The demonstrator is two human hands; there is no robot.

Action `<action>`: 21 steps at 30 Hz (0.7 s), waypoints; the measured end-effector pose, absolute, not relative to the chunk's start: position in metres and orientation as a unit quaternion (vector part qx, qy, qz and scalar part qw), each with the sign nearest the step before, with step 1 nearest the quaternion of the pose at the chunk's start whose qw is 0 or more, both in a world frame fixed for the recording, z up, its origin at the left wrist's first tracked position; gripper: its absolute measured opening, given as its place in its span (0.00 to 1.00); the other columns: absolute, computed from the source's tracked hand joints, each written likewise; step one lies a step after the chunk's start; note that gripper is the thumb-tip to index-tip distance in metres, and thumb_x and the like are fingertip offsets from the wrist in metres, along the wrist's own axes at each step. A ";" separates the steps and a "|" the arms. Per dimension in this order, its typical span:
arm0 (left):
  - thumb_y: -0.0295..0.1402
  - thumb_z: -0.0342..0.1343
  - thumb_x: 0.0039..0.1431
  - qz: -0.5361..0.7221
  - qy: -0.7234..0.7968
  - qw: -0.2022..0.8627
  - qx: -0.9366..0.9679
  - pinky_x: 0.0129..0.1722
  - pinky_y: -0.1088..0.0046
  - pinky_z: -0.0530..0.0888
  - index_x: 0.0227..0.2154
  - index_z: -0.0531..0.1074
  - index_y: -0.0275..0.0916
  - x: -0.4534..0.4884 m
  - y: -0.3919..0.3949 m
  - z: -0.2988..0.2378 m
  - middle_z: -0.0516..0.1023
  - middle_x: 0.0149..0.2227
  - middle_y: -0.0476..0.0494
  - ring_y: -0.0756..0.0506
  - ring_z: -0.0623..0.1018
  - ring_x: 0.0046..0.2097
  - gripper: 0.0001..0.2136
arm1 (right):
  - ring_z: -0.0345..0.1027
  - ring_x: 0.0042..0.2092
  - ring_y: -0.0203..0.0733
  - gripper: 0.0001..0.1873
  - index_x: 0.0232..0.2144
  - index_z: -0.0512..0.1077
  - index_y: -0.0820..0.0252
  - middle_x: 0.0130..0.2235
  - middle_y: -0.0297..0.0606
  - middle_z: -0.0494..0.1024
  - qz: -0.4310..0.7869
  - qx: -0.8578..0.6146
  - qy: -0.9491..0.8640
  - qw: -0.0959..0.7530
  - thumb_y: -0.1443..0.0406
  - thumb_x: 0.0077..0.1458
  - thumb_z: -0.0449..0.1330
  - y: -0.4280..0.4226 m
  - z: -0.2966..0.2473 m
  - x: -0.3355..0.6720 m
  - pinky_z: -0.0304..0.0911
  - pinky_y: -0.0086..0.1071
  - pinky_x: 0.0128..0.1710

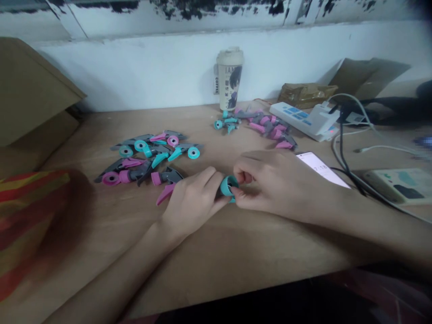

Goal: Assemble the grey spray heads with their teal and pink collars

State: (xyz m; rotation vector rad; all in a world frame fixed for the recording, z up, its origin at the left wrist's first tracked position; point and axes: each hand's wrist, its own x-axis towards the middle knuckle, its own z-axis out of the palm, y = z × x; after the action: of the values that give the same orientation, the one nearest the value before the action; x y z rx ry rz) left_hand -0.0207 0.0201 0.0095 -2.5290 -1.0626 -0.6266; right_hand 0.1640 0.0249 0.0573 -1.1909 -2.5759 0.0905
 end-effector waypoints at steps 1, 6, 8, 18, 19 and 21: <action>0.36 0.45 0.62 -0.219 -0.373 0.168 -0.886 0.21 0.73 0.65 0.26 0.65 0.36 -0.020 0.020 0.010 0.70 0.26 0.46 0.47 0.71 0.26 0.12 | 0.60 0.27 0.37 0.09 0.23 0.64 0.60 0.25 0.35 0.69 0.021 -0.404 -0.906 0.126 0.61 0.51 0.53 0.023 0.058 0.164 0.47 0.32 0.27; 0.34 0.44 0.62 -0.212 -0.371 0.188 -0.885 0.22 0.72 0.66 0.25 0.65 0.35 -0.019 0.018 0.010 0.70 0.26 0.45 0.46 0.72 0.27 0.12 | 0.58 0.25 0.38 0.08 0.24 0.67 0.61 0.24 0.38 0.70 -0.061 -0.318 -0.943 0.077 0.68 0.52 0.50 0.020 0.059 0.161 0.43 0.33 0.25; 0.33 0.45 0.62 -0.211 -0.367 0.186 -0.887 0.22 0.72 0.66 0.27 0.66 0.35 -0.020 0.019 0.010 0.71 0.26 0.45 0.46 0.73 0.28 0.11 | 0.58 0.24 0.36 0.07 0.24 0.67 0.61 0.24 0.38 0.70 -0.064 -0.307 -0.947 0.073 0.68 0.50 0.51 0.022 0.060 0.159 0.43 0.33 0.25; 0.43 0.50 0.59 -0.242 -0.406 0.112 -0.874 0.24 0.73 0.67 0.28 0.67 0.36 -0.020 0.017 0.008 0.71 0.27 0.47 0.48 0.72 0.27 0.14 | 0.55 0.23 0.32 0.13 0.19 0.62 0.59 0.19 0.29 0.62 0.217 -0.373 -0.887 0.163 0.63 0.53 0.51 0.046 0.064 0.203 0.49 0.29 0.26; 0.45 0.50 0.59 -0.257 -0.409 0.089 -0.871 0.25 0.73 0.67 0.28 0.67 0.36 -0.020 0.016 0.008 0.72 0.27 0.47 0.48 0.73 0.27 0.16 | 0.59 0.24 0.33 0.13 0.20 0.64 0.58 0.20 0.29 0.65 0.299 -0.378 -0.860 0.168 0.62 0.55 0.51 0.049 0.061 0.210 0.52 0.29 0.27; 0.47 0.50 0.58 -0.283 -0.410 0.042 -0.866 0.29 0.72 0.70 0.32 0.67 0.36 -0.018 0.014 0.008 0.73 0.30 0.46 0.47 0.74 0.31 0.17 | 0.64 0.26 0.34 0.13 0.22 0.66 0.58 0.22 0.30 0.68 0.415 -0.388 -0.806 0.168 0.61 0.55 0.50 0.053 0.053 0.221 0.58 0.29 0.29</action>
State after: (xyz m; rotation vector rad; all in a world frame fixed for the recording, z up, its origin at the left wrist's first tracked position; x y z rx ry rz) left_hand -0.0176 0.0141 0.0083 -2.6508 -1.2540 -0.8669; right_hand 0.2211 0.0531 0.0531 -1.1023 -2.2907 1.1809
